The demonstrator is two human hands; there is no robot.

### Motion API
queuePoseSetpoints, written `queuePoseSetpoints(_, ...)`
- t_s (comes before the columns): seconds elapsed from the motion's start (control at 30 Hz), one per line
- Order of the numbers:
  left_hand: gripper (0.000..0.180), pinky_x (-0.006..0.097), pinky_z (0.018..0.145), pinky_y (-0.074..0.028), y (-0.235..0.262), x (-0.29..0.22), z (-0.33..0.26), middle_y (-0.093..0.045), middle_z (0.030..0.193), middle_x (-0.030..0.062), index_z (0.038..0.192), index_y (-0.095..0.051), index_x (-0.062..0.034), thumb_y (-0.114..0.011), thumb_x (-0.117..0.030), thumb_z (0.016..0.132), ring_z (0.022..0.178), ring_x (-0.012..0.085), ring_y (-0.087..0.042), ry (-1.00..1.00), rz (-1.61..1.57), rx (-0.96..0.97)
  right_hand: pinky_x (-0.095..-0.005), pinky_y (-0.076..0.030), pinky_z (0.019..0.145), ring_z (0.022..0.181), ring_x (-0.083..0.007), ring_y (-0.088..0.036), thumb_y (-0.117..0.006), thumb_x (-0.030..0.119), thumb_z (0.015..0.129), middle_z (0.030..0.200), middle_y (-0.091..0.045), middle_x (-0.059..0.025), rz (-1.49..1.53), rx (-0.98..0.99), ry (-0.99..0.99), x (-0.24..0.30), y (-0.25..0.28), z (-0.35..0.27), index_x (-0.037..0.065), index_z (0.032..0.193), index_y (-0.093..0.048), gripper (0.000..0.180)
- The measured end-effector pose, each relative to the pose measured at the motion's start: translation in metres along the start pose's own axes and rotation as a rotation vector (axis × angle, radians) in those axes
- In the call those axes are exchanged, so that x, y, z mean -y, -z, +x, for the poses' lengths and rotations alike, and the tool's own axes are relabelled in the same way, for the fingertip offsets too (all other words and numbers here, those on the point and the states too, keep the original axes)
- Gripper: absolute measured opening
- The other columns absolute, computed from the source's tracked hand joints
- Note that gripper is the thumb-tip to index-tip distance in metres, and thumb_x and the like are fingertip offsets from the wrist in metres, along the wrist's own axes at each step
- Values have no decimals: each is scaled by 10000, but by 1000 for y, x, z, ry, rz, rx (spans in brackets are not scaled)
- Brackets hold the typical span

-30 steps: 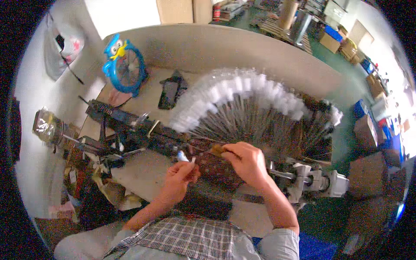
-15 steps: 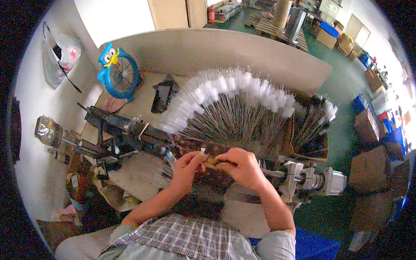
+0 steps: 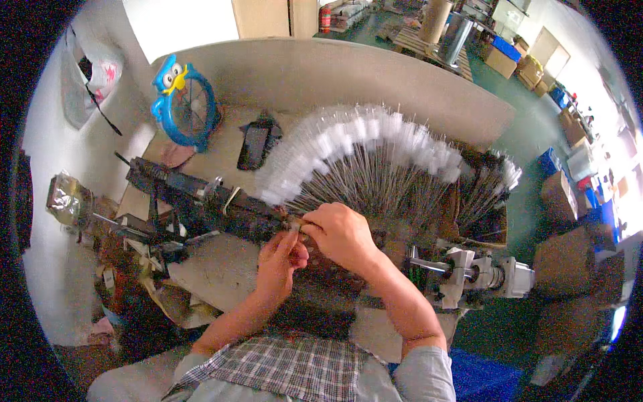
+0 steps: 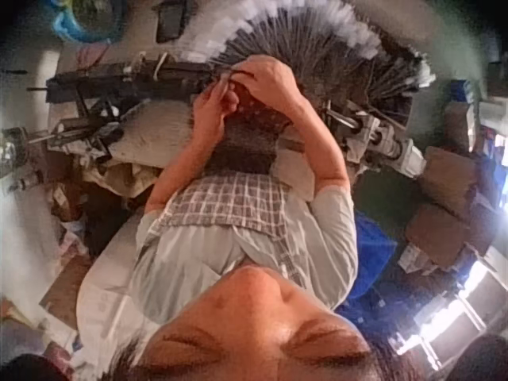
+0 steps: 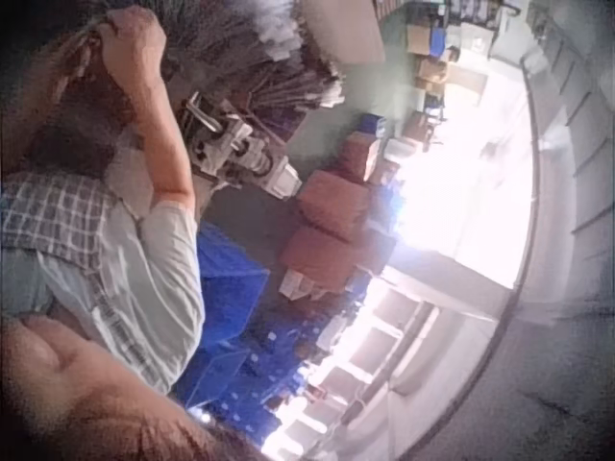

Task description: The person is manually assembling industrial or cleaning brushes by inserting bristles into a mechanical holder.

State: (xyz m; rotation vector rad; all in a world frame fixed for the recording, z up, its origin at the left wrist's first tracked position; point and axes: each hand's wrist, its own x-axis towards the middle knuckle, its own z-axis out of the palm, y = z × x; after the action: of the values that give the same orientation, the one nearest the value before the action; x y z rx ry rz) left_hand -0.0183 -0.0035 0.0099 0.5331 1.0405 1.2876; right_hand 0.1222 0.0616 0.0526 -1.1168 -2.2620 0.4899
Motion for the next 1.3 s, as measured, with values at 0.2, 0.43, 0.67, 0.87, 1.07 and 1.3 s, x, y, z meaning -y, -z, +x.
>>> queuePoseSetpoints(0.2,384,264,614,-474,0,1,2,-610,774,83,968,-545,-17,-424,-381,951,677,142,-592,76,11,11,-348,-483,656,713,-265,-608,-639,175,774,745,-636,-114,267,101,-251,2,-1,1,23,862,-674,179)
queuePoseSetpoints(0.43,429,351,866,-415,-3,4,5,-592,1032,64,1049,-527,-55,-359,-438,955,960,185,-566,96,-320,-80,-381,-460,696,845,-249,-566,-676,244,695,840,-624,-35,-102,-182,11,22,-10,-9,83,908,-649,269)
queuePoseSetpoints(0.67,191,320,844,-442,-13,6,2,-579,933,22,956,-542,-80,-504,-260,905,911,147,-559,17,-335,-124,-350,-430,737,865,-210,-558,-658,233,711,856,-613,1,-184,-335,96,14,-16,-15,134,921,-638,233)
queuePoseSetpoints(0.87,83,302,775,-482,-10,11,3,-584,872,27,896,-549,-82,-597,-121,841,848,141,-579,-52,-328,-129,-346,-436,762,882,-192,-564,-685,197,662,871,-617,18,-187,-311,186,10,-12,-20,170,902,-666,243)
queuePoseSetpoints(1.07,120,287,785,-464,-18,12,2,-603,938,31,970,-567,-54,-570,-112,865,833,119,-583,-96,-275,-129,-362,-442,768,895,-204,-563,-683,205,668,915,-610,13,-190,-234,192,-2,-1,-28,172,947,-656,282)
queuePoseSetpoints(1.3,111,287,791,-459,-14,10,1,-603,963,27,965,-561,-56,-556,-116,872,865,116,-578,-58,-359,-84,-363,-453,765,903,-229,-573,-711,152,651,933,-628,-16,-121,-194,139,17,-9,-17,126,925,-674,277)
